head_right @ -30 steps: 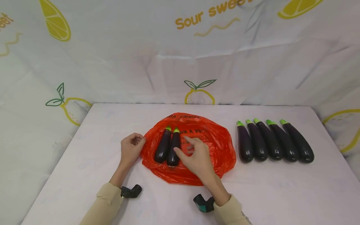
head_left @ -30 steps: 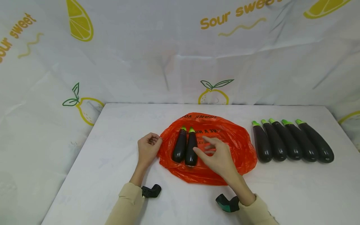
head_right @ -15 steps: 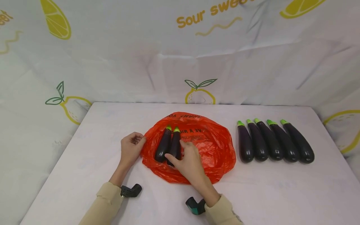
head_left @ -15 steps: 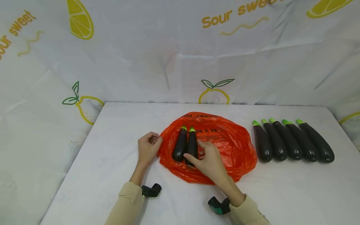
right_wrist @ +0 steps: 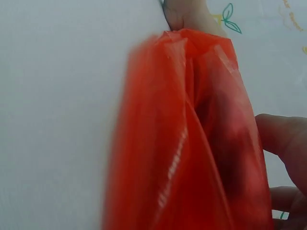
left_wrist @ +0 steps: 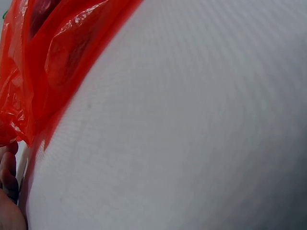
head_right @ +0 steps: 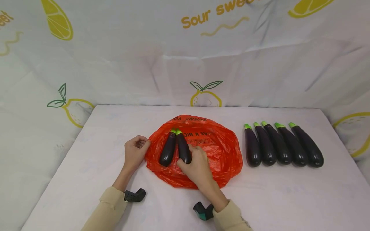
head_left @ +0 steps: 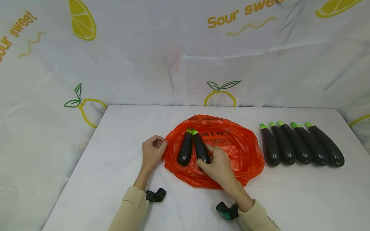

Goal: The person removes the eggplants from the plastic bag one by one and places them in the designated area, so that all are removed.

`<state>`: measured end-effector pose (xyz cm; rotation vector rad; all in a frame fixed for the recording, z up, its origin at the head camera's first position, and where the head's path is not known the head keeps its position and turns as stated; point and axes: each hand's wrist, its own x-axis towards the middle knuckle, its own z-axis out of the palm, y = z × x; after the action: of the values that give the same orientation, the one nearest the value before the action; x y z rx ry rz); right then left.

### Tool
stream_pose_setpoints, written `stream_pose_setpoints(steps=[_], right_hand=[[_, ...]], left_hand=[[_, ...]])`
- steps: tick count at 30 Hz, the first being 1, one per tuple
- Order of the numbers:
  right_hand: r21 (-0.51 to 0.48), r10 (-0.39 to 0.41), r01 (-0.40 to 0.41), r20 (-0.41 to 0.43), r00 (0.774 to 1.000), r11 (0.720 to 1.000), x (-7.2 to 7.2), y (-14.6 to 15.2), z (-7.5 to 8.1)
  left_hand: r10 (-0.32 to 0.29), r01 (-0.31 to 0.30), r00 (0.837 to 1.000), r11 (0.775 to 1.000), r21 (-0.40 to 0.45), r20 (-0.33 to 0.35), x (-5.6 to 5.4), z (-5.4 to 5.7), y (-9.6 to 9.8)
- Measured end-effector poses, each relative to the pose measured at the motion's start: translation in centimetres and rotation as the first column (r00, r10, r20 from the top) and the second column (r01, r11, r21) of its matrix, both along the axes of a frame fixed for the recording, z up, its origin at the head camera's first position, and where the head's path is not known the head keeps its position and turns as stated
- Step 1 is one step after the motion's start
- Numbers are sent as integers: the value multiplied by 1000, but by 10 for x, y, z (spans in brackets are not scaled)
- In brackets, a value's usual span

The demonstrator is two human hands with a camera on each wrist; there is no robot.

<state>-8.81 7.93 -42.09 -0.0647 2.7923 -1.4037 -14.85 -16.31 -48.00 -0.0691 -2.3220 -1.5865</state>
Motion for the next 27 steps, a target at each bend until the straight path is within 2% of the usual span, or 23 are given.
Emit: stream_pose_setpoints(steps=[10,20,27], right_hand=[[116,-34,30,32,999,993,-2,30,16],[170,-22,3,111,994,985,0,44,14],[233,-36,24,48,998,972,3,44,14]], left_hand=[[-3,3,1000,1000,-10,-3,-1,1,0],[4,-4,1000,1000,-22,14,0,0,-1],[6,-5,1000,1000,-22,16,0,0,0]])
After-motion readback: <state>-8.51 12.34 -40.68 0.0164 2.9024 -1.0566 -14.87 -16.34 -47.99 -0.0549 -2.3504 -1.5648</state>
